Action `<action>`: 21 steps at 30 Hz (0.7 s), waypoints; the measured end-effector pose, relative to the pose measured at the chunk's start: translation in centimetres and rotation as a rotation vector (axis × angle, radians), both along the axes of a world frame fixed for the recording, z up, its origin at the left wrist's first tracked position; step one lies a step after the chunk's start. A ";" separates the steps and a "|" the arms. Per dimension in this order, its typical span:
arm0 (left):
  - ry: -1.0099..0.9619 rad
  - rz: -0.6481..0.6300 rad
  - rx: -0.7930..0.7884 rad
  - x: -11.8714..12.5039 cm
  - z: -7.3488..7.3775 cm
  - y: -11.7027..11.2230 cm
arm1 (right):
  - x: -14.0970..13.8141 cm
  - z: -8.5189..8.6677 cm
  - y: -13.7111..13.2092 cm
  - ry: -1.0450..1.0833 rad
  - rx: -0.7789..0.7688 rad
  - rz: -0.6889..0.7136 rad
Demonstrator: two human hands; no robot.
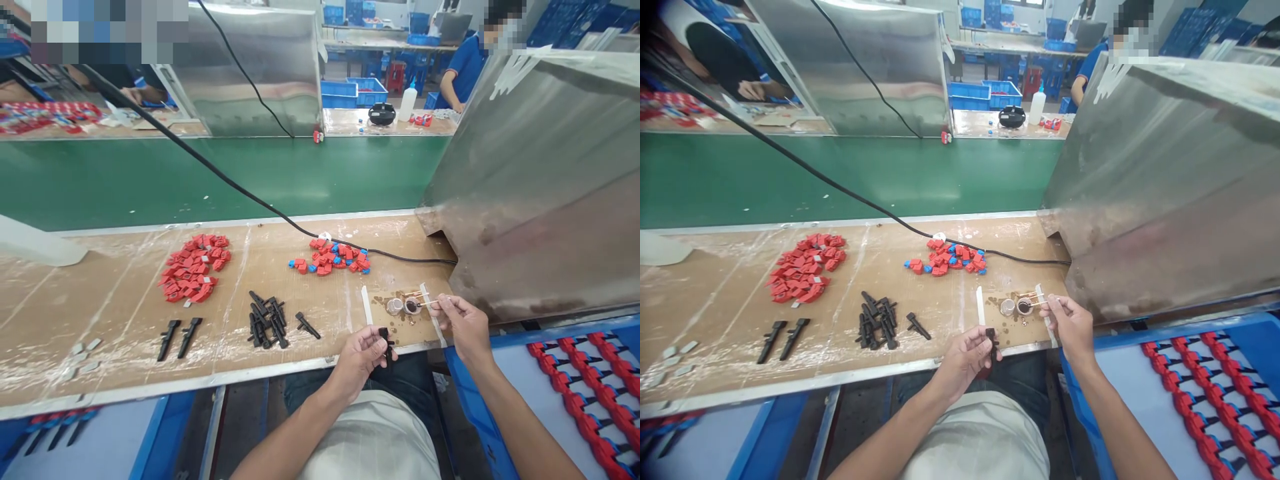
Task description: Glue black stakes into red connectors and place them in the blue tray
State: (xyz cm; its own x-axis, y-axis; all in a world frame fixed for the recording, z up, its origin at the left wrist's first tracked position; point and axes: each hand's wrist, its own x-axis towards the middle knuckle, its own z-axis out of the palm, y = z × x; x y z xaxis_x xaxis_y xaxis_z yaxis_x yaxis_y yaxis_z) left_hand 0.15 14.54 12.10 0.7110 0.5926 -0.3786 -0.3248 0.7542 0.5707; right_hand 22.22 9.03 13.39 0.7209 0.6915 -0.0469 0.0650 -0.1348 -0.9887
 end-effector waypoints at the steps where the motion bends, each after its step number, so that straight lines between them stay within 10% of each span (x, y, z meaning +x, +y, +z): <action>1: -0.015 -0.005 -0.041 0.2 0.0 0.0 | 0.1 0.1 0.0 0.044 0.010 0.006; 8: -0.079 -0.072 -0.233 1.1 0.4 0.2 | -1.7 2.1 -1.6 0.184 0.053 0.072; 21: -0.150 -0.140 -0.193 0.8 1.6 -0.5 | -6.0 4.6 -4.4 -0.610 0.133 0.258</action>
State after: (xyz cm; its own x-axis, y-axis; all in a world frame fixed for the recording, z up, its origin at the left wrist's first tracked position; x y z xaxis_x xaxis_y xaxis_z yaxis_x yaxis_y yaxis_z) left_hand 0.96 14.04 13.66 0.8375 0.4117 -0.3593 -0.2793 0.8877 0.3660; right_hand 16.25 4.59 18.03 0.4020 0.8168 0.4138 0.6311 0.0803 -0.7716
